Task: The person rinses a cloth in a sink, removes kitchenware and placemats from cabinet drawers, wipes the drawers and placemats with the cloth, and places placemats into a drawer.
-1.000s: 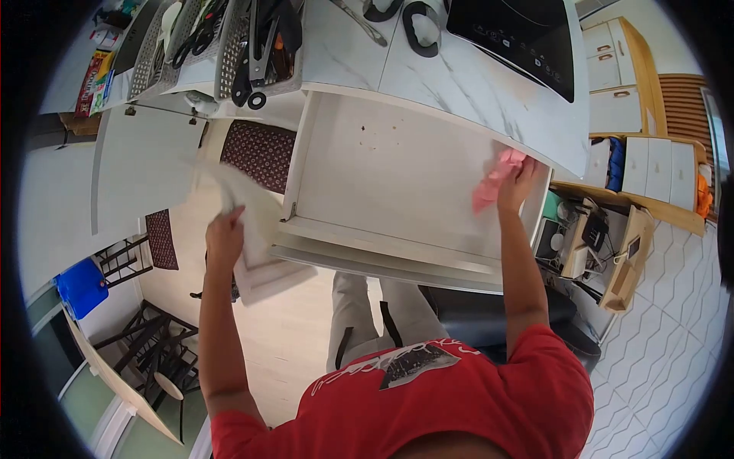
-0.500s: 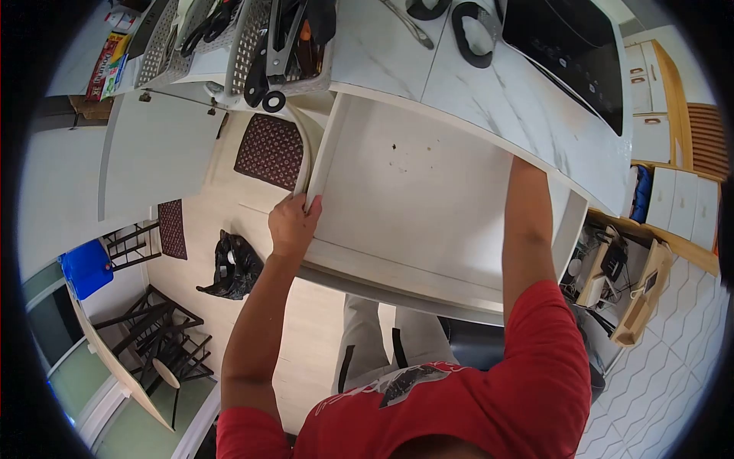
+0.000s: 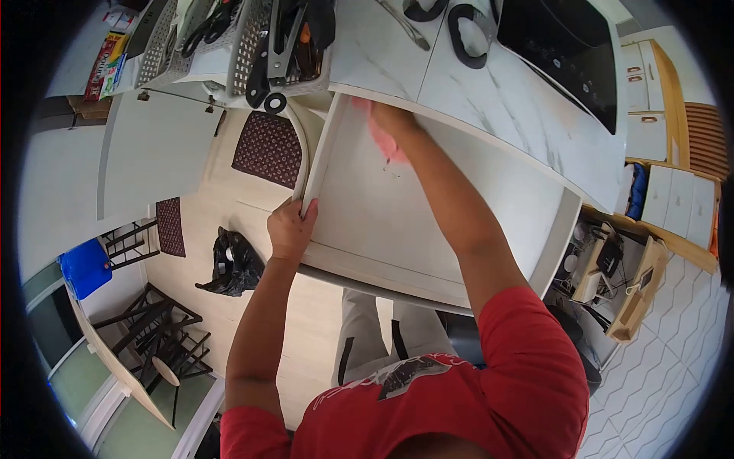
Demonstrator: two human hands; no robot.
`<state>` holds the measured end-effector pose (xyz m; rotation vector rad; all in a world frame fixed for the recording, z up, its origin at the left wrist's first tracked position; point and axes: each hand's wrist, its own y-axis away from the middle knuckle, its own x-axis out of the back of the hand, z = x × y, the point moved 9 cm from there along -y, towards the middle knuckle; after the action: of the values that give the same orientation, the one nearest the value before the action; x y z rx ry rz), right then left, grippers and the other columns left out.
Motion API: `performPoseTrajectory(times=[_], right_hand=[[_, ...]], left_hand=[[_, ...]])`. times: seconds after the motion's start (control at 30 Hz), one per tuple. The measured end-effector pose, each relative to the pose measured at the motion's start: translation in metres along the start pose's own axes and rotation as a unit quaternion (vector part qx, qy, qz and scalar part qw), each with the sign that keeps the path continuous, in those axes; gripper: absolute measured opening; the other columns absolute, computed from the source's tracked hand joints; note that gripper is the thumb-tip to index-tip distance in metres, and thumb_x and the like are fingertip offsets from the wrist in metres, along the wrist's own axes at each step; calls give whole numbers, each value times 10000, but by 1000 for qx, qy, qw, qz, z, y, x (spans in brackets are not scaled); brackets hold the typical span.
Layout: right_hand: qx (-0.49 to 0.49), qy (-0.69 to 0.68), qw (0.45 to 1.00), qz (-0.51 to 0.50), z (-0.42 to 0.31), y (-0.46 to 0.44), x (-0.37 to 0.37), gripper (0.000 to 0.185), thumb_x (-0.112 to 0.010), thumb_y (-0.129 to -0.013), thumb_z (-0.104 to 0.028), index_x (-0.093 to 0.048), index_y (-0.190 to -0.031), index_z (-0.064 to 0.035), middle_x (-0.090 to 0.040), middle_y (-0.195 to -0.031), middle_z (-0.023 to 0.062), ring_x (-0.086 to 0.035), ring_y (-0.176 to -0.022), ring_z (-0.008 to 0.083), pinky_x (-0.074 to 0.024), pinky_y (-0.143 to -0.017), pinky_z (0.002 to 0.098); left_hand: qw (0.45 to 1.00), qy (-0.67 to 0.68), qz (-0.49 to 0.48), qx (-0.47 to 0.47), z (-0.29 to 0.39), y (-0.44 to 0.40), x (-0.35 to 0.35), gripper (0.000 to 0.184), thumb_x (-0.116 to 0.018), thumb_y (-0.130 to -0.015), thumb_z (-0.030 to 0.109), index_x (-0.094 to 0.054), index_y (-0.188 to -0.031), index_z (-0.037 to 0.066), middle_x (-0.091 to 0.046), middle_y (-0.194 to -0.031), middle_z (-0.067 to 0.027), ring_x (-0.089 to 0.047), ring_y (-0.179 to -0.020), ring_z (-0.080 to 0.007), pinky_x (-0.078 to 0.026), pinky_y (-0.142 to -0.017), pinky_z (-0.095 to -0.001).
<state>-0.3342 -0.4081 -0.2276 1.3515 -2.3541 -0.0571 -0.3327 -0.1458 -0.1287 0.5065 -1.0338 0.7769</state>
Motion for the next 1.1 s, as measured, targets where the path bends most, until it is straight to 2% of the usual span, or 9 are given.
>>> performPoseTrajectory(times=[0.07, 0.17, 0.27, 0.4, 0.53, 0.6, 0.73, 0.97, 1.1], right_hand=[[295, -53, 954, 29, -40, 39, -13, 215, -400, -829, -10, -547, -985, 12, -585, -964, 69, -561, -889, 217, -438, -789, 306], [333, 76, 940, -18, -63, 89, -21, 327, -416, -721, 111, -603, -958, -16, -588, -931, 93, -568, -831, 166, -465, -737, 288], [63, -310, 948, -32, -21, 123, 28, 325, -410, -738, 85, -588, -995, -1, -586, -934, 79, -538, -897, 158, -445, -765, 244], [11, -344, 916, 208, 40, 235, 154, 369, -367, -794, 45, -511, -1128, -19, -543, -1049, 95, -524, -916, 150, -431, -807, 269], [4, -239, 920, 311, 93, 312, 240, 379, -375, -913, -212, -412, -1213, 16, -519, -1079, 105, -529, -916, 176, -451, -742, 262], [26, 345, 848, 401, 127, 313, 264, 497, -414, -869, -302, -369, -1233, 34, -437, -1168, 199, -441, -1053, 323, -378, -858, 408], [6, 523, 780, 343, 114, 210, 236, 464, -344, -873, -291, -359, -1213, 23, -402, -1214, 212, -328, -1138, 378, -241, -958, 479], [281, 279, 867, 302, -46, 152, 31, 366, -502, -748, -68, -506, -1112, -94, -484, -1174, 98, -436, -1104, 282, -358, -913, 432], [216, 51, 950, 222, -46, 158, 14, 363, -446, -710, 109, -595, -992, -64, -568, -1058, 109, -544, -960, 240, -468, -762, 316]], left_hand=[[1000, 2, 5, 0, 0, 1, -2, 334, -628, -742, 247, -495, -538, 19, -519, -559, -136, -524, -508, -326, -414, -466, -395], [1000, -13, 10, -16, -2, 0, -5, 338, -616, -750, 266, -505, -545, 20, -528, -569, -137, -529, -515, -331, -420, -471, -401], [999, -33, 19, -34, -1, -3, -4, 358, -600, -760, 294, -510, -548, 20, -539, -583, -137, -536, -528, -334, -426, -481, -404], [999, -35, -5, -14, -2, -5, -6, 374, -591, -766, 316, -512, -549, 23, -547, -595, -142, -546, -546, -332, -432, -495, -412], [999, -39, 0, -8, -4, -2, -8, 378, -592, -768, 323, -513, -553, 22, -544, -589, -144, -545, -541, -332, -431, -492, -414], [999, -39, 2, -16, -4, 1, -10, 382, -592, -768, 324, -509, -552, 21, -539, -580, -143, -542, -534, -332, -428, -487, -415], [1000, -21, -2, -8, -2, -2, -8, 387, -591, -770, 324, -499, -547, 21, -527, -555, -139, -535, -517, -332, -421, -477, -420], [998, -42, 9, -35, -3, 0, -10, 388, -587, -772, 328, -494, -543, 29, -527, -563, -141, -535, -521, -334, -420, -473, -417], [998, -55, 20, -36, -5, -3, -8, 393, -592, -769, 329, -492, -535, 29, -529, -566, -140, -539, -522, -330, -426, -475, -414]])
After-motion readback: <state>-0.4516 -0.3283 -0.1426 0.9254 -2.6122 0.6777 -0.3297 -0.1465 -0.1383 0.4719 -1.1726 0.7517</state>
